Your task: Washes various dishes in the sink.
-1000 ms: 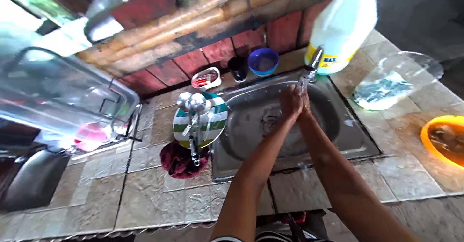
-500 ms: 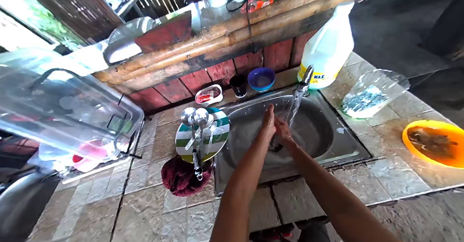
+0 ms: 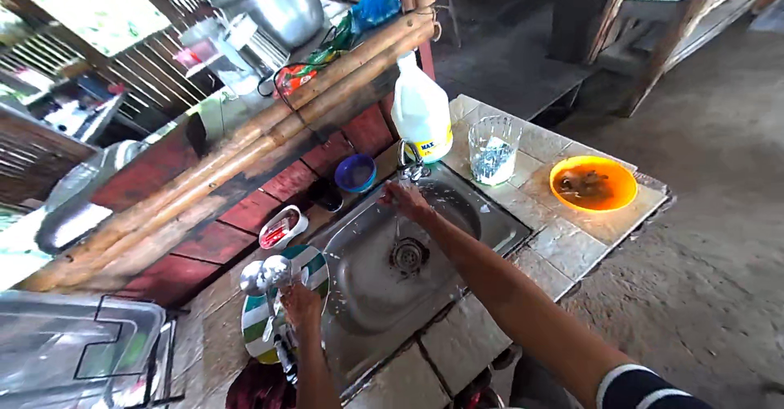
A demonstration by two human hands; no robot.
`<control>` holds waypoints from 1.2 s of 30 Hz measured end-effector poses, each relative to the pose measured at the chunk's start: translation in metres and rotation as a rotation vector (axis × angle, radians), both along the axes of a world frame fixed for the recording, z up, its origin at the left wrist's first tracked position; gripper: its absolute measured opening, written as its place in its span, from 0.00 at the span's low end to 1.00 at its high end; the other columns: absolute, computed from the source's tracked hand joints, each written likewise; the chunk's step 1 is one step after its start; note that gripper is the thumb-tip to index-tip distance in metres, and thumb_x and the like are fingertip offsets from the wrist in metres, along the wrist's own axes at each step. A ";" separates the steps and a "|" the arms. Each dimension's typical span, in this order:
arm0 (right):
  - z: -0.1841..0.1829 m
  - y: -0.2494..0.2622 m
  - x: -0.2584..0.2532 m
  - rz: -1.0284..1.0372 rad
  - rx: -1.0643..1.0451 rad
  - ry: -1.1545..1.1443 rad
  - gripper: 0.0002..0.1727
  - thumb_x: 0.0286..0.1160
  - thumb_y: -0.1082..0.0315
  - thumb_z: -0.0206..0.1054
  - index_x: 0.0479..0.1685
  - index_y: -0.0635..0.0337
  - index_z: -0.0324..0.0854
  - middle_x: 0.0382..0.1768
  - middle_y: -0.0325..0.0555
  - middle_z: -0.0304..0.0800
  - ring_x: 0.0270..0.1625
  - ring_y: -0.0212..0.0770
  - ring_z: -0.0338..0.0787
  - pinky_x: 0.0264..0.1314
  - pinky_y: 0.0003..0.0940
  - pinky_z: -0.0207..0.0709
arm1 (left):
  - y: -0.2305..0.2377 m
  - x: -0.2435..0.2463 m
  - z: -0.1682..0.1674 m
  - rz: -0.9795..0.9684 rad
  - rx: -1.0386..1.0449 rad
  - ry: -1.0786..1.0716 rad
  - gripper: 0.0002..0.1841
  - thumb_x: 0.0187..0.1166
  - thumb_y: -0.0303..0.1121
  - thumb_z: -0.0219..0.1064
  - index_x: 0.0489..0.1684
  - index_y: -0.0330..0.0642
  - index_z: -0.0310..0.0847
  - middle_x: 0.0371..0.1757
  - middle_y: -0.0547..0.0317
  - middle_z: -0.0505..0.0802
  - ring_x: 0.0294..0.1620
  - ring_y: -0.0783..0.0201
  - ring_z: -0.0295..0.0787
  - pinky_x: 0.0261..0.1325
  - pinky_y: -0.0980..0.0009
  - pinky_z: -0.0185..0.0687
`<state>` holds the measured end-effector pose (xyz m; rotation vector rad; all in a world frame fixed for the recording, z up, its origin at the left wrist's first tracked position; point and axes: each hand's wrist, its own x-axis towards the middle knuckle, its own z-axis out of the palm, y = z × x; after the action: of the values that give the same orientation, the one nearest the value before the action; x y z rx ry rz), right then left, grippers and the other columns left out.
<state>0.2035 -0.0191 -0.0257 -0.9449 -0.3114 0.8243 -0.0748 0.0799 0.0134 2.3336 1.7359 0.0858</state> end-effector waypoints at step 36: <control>-0.080 -0.066 -0.020 -0.067 -0.223 -0.030 0.10 0.84 0.72 0.57 0.57 0.61 0.78 0.33 0.35 0.89 0.32 0.28 0.88 0.39 0.28 0.86 | -0.091 0.202 -0.020 -0.304 -0.616 -1.137 0.16 0.81 0.17 0.56 0.63 0.26 0.81 0.47 0.51 0.91 0.42 0.68 0.87 0.49 0.72 0.84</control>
<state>0.1830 -0.0850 -0.1055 -1.1708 -0.2152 0.7950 0.1269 -0.0115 -0.0065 1.5140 0.6890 0.5885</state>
